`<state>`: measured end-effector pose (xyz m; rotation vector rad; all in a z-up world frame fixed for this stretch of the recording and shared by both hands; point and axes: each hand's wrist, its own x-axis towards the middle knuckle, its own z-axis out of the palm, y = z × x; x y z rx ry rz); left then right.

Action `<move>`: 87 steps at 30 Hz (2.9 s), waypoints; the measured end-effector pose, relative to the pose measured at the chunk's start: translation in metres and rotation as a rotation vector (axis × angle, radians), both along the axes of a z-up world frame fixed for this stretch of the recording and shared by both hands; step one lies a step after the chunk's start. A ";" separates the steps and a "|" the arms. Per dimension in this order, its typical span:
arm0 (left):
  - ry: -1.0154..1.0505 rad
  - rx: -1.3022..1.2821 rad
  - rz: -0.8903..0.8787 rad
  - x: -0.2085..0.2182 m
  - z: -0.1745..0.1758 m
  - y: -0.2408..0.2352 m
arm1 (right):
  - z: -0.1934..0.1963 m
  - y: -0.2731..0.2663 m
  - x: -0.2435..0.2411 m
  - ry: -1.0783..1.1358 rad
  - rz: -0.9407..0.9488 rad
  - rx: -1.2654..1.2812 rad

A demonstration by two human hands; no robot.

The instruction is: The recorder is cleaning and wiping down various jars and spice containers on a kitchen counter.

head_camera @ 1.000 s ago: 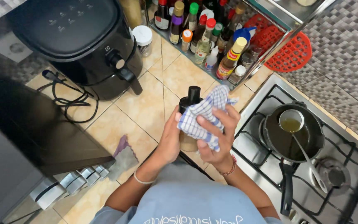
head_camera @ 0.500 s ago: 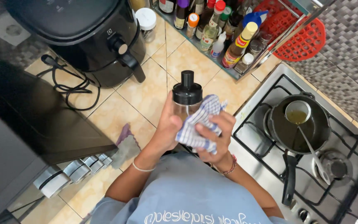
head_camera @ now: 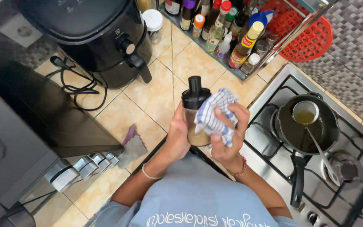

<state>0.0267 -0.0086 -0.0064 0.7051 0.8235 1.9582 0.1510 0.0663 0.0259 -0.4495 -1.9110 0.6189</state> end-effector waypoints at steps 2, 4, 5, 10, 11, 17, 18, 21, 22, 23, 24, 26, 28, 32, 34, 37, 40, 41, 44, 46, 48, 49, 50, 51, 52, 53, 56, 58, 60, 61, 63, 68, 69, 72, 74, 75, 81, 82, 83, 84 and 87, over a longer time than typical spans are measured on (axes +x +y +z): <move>-0.015 0.044 -0.012 -0.008 0.011 -0.002 | -0.007 -0.003 0.005 -0.035 0.017 0.112; -0.038 0.078 -0.028 -0.012 0.016 -0.004 | -0.012 -0.003 0.009 -0.078 0.029 0.214; -0.077 0.082 -0.050 -0.014 0.016 -0.003 | -0.014 -0.001 0.010 -0.101 0.072 0.296; -0.040 0.044 -0.050 -0.011 0.028 -0.003 | 0.001 0.003 0.003 -0.038 0.067 0.159; -0.109 0.027 -0.055 -0.013 0.033 -0.002 | 0.003 0.002 0.002 -0.025 0.050 0.143; -0.166 0.052 -0.056 -0.019 0.026 -0.002 | -0.005 -0.001 0.000 -0.082 0.099 0.248; -0.093 0.025 -0.037 -0.016 0.025 -0.003 | -0.003 -0.003 -0.001 -0.083 0.089 0.188; -0.171 -0.070 0.004 -0.015 0.011 -0.001 | 0.012 -0.002 -0.008 -0.004 0.068 -0.039; -0.170 -0.068 0.001 -0.018 0.018 0.000 | 0.008 -0.003 -0.007 -0.002 0.066 -0.037; -0.192 -0.067 0.050 -0.022 0.025 0.001 | 0.004 -0.004 -0.005 -0.056 0.080 0.074; -0.217 -0.067 0.101 -0.025 0.032 0.002 | 0.000 -0.005 -0.003 -0.110 0.097 0.183; -0.168 -0.077 0.114 -0.026 0.036 0.003 | -0.008 0.001 -0.002 -0.107 0.132 0.164; -0.122 -0.098 0.122 -0.021 0.033 0.002 | -0.010 0.005 -0.001 -0.110 0.162 0.133; -0.094 -0.023 0.050 -0.016 0.006 -0.002 | -0.001 0.002 -0.004 -0.073 0.078 0.060; -0.135 0.031 0.037 -0.023 -0.005 -0.004 | -0.005 -0.002 -0.004 -0.061 0.070 0.089; -0.144 0.054 0.021 -0.030 -0.001 -0.005 | -0.015 -0.001 -0.002 -0.098 0.128 0.136; 0.031 -0.027 0.009 -0.024 0.026 -0.007 | -0.009 0.000 -0.002 -0.050 0.062 0.026; -0.023 -0.043 -0.058 -0.021 0.030 -0.006 | -0.001 0.001 -0.003 -0.008 0.044 -0.039; -0.138 -0.036 -0.159 -0.023 0.021 -0.006 | 0.008 -0.004 -0.003 -0.011 0.025 -0.048; -0.202 -0.014 -0.191 -0.026 0.015 -0.007 | 0.005 -0.008 0.001 -0.059 0.024 0.004; -0.133 0.052 -0.157 -0.030 0.019 -0.009 | -0.003 -0.010 0.006 -0.107 0.081 0.193; -0.131 0.053 -0.155 -0.032 0.015 -0.009 | -0.002 -0.007 0.004 -0.106 0.082 0.193; -0.041 0.011 -0.165 -0.033 0.010 -0.010 | -0.003 -0.006 0.004 -0.097 0.049 0.189; 0.049 -0.030 -0.174 -0.034 0.005 -0.011 | -0.003 -0.006 0.005 -0.089 0.016 0.184; 0.047 -0.035 -0.178 -0.029 0.009 -0.012 | 0.003 -0.004 0.004 -0.091 0.012 0.180; 0.038 -0.094 -0.224 -0.024 0.014 -0.013 | 0.009 -0.002 0.003 -0.043 -0.009 0.091; -0.052 -0.094 -0.278 -0.022 0.012 -0.011 | 0.015 -0.003 0.002 -0.016 -0.018 0.028; -0.143 -0.042 -0.287 -0.025 0.008 -0.011 | 0.009 -0.009 0.006 -0.046 -0.005 0.043; -0.288 0.111 -0.235 -0.031 0.006 -0.011 | -0.004 -0.016 0.011 -0.120 0.078 0.253; -0.290 0.113 -0.230 -0.032 0.012 -0.013 | -0.005 -0.015 0.011 -0.122 0.082 0.254; -0.227 0.133 -0.249 -0.036 0.023 -0.018 | -0.010 -0.016 0.010 -0.135 0.074 0.253; -0.117 -0.026 -0.261 -0.023 0.025 -0.017 | 0.011 -0.009 0.000 -0.077 0.027 0.032; -0.146 -0.050 -0.233 -0.022 0.027 -0.015 | 0.013 -0.008 -0.002 -0.062 0.023 0.011; -0.200 0.078 -0.070 -0.029 0.035 -0.014 | -0.020 -0.017 0.008 -0.102 0.063 0.047; -0.199 0.133 0.017 -0.032 0.042 -0.012 | -0.038 -0.017 0.006 -0.051 0.106 -0.174; -0.194 0.188 0.101 -0.034 0.045 -0.010 | -0.047 -0.016 0.005 0.002 0.147 -0.396; 0.553 0.173 0.402 -0.025 0.019 0.003 | -0.026 -0.018 -0.016 0.415 0.532 -1.797; 0.558 0.174 0.398 -0.027 0.018 0.002 | -0.027 -0.016 -0.013 0.422 0.534 -1.796; 0.655 0.162 0.429 -0.030 0.017 0.002 | -0.028 -0.014 -0.012 0.375 0.493 -1.799; 0.746 0.148 0.470 -0.031 0.016 0.001 | -0.028 -0.011 -0.009 0.315 0.454 -1.802; 0.757 0.076 0.509 -0.041 0.014 0.000 | -0.023 -0.011 0.000 0.372 0.522 -1.753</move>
